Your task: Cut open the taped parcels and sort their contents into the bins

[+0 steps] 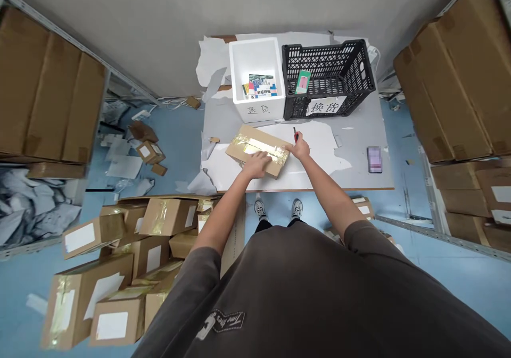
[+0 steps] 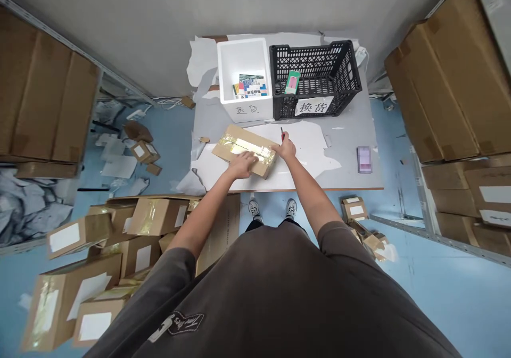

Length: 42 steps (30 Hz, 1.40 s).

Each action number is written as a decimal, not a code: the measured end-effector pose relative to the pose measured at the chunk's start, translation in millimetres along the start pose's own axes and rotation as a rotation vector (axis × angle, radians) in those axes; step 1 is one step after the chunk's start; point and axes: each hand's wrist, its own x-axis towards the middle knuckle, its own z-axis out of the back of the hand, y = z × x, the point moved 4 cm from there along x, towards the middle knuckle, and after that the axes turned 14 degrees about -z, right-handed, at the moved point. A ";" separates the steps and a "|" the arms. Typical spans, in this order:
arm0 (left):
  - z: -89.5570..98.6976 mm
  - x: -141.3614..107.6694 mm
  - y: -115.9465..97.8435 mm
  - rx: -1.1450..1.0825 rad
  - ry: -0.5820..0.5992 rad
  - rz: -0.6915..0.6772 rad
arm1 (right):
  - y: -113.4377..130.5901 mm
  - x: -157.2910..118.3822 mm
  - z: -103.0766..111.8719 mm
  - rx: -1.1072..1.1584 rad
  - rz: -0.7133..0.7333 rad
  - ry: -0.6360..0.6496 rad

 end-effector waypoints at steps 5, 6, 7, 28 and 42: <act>14.4 36.6 -14.2 0.088 0.134 -0.062 | 10.5 8.2 -1.1 -0.020 0.051 0.053; 19.1 43.3 -14.7 0.105 0.154 -0.060 | 11.1 7.1 -0.7 -0.023 0.061 0.062; 23.3 49.3 -15.7 0.122 0.181 -0.063 | 12.0 5.9 0.1 -0.027 0.069 0.070; 7.7 37.8 -23.3 -0.032 -0.011 -0.064 | -41.6 -69.9 3.2 0.059 0.243 0.553; 30.9 51.5 2.3 -0.192 -0.206 -0.028 | -87.2 -120.4 28.9 0.063 0.117 0.490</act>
